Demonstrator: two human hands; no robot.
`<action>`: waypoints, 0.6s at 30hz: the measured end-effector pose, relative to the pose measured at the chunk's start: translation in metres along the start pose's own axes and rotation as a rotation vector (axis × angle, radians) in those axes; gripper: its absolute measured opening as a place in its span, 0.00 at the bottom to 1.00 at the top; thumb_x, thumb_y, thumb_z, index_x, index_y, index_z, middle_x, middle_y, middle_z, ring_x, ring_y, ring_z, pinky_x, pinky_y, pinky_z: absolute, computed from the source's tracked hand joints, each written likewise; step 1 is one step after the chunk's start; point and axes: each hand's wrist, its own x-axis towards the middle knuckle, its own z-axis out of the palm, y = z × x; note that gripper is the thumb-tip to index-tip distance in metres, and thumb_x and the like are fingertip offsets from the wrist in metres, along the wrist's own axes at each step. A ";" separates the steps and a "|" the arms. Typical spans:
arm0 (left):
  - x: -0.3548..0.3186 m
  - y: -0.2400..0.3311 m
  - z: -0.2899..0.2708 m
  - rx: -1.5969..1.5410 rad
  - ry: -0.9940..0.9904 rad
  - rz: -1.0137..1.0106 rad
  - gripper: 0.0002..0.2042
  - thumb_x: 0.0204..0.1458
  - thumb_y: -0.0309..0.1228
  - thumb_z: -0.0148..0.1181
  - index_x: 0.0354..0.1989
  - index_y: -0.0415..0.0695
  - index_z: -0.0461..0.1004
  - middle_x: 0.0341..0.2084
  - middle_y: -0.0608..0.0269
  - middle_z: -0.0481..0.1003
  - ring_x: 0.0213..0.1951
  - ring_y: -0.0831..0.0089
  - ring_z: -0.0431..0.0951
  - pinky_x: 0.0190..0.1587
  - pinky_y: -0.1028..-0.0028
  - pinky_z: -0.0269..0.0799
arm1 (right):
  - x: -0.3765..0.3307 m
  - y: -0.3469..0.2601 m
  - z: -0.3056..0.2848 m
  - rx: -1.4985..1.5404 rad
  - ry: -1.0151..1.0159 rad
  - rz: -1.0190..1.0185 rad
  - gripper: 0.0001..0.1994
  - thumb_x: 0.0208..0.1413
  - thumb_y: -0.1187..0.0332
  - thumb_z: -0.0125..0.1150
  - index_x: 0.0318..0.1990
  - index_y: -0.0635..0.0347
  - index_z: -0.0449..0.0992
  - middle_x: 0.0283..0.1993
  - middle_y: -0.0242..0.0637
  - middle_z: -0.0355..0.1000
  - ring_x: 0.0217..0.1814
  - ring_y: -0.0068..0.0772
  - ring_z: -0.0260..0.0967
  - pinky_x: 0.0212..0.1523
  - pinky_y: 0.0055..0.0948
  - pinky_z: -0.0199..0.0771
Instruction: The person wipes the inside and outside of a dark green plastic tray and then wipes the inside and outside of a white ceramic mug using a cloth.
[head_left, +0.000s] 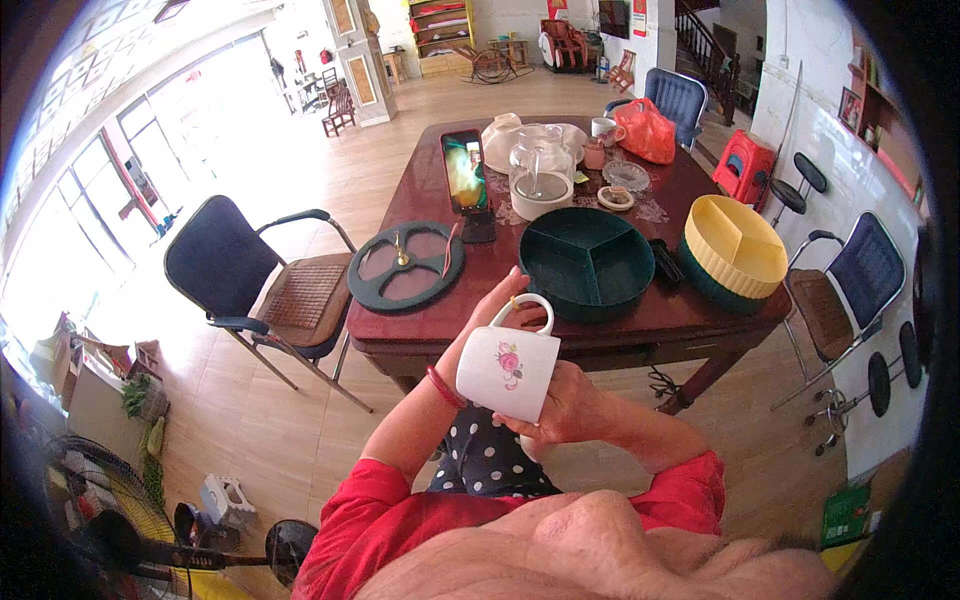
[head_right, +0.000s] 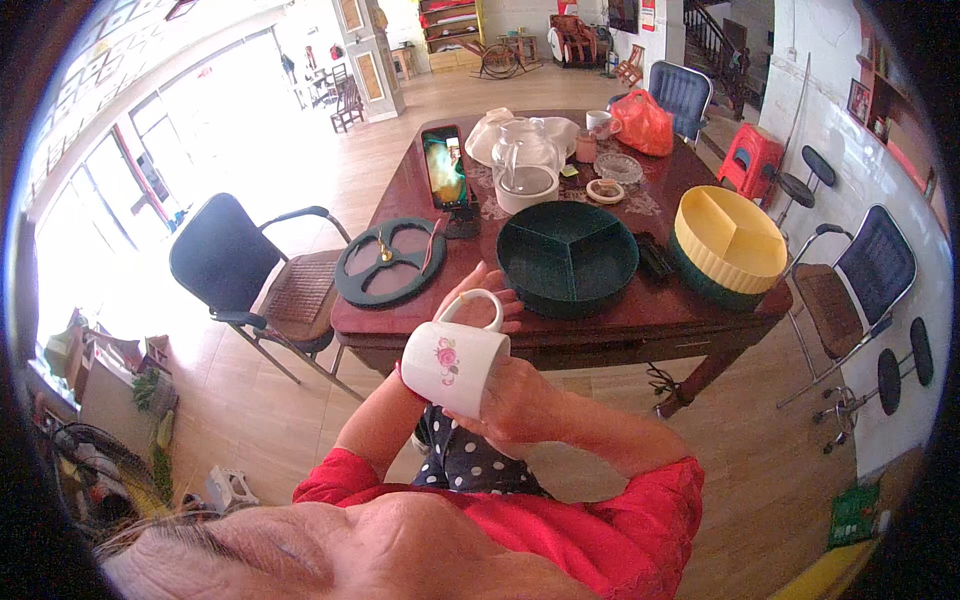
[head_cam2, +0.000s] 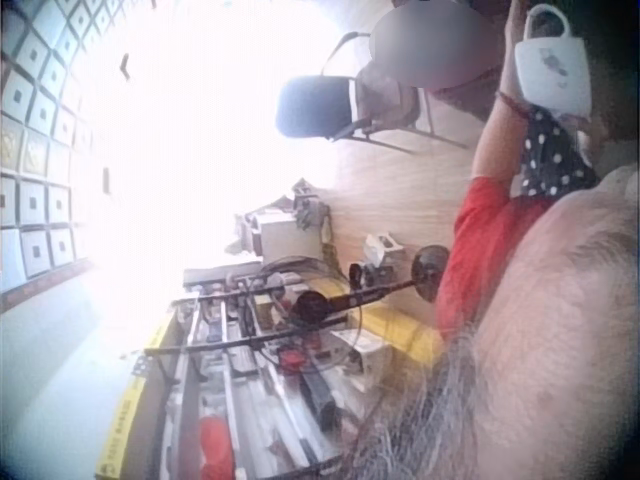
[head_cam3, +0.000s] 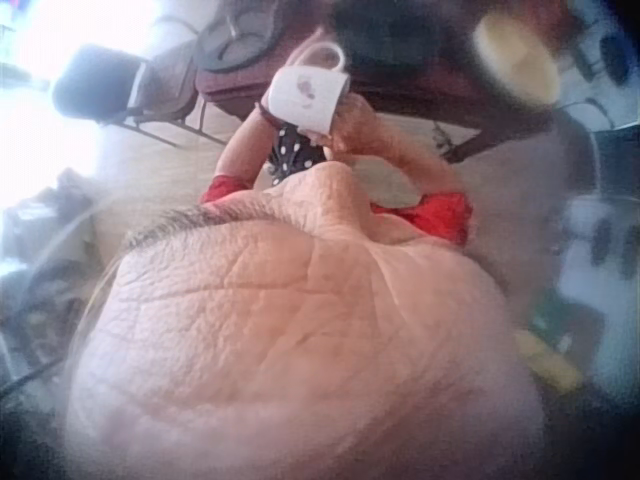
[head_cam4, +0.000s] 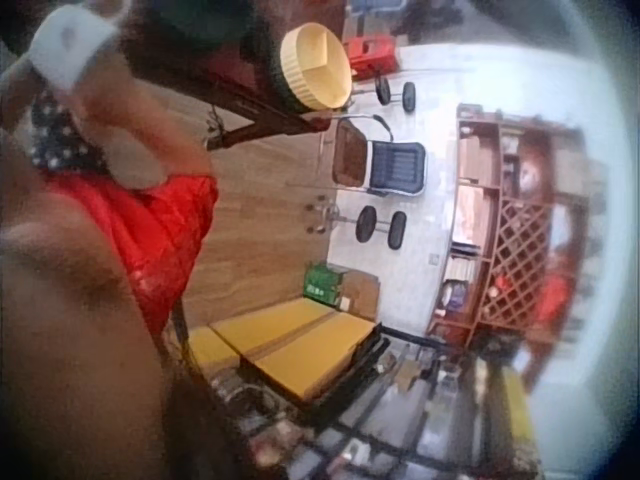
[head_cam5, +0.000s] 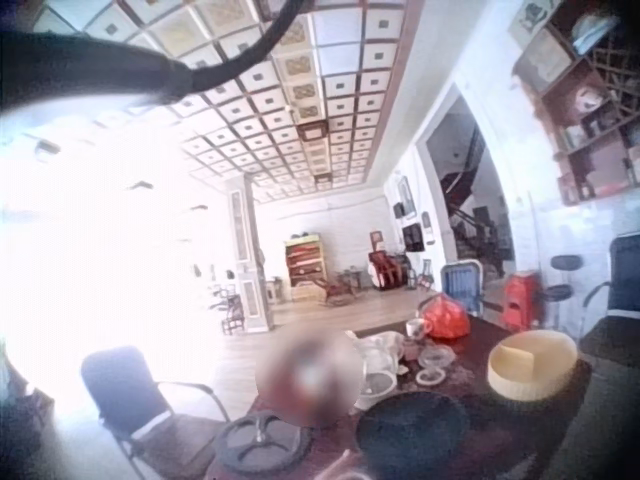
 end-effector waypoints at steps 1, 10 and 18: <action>0.002 0.001 -0.005 0.007 0.030 0.015 0.22 0.50 0.52 0.58 0.46 0.50 0.66 0.39 0.58 0.70 0.42 0.61 0.73 0.43 0.57 0.72 | -0.002 0.002 0.005 0.034 -0.004 0.025 0.14 0.41 0.65 0.67 0.38 0.58 0.76 0.39 0.38 0.72 0.39 0.42 0.71 0.38 0.38 0.72; 0.017 -0.013 -0.007 0.037 0.036 0.028 0.31 0.52 0.54 0.53 0.57 0.46 0.59 0.50 0.49 0.66 0.49 0.56 0.69 0.49 0.55 0.69 | -0.008 0.004 0.011 0.039 0.038 0.093 0.16 0.42 0.66 0.67 0.40 0.61 0.74 0.39 0.41 0.73 0.36 0.45 0.72 0.37 0.38 0.73; -0.077 -0.020 0.002 0.043 -0.225 0.507 0.28 0.62 0.46 0.36 0.62 0.36 0.52 0.54 0.49 0.65 0.56 0.60 0.67 0.58 0.67 0.61 | -0.005 0.010 0.018 0.010 0.076 0.185 0.15 0.44 0.67 0.64 0.40 0.61 0.74 0.38 0.42 0.73 0.39 0.47 0.72 0.40 0.39 0.73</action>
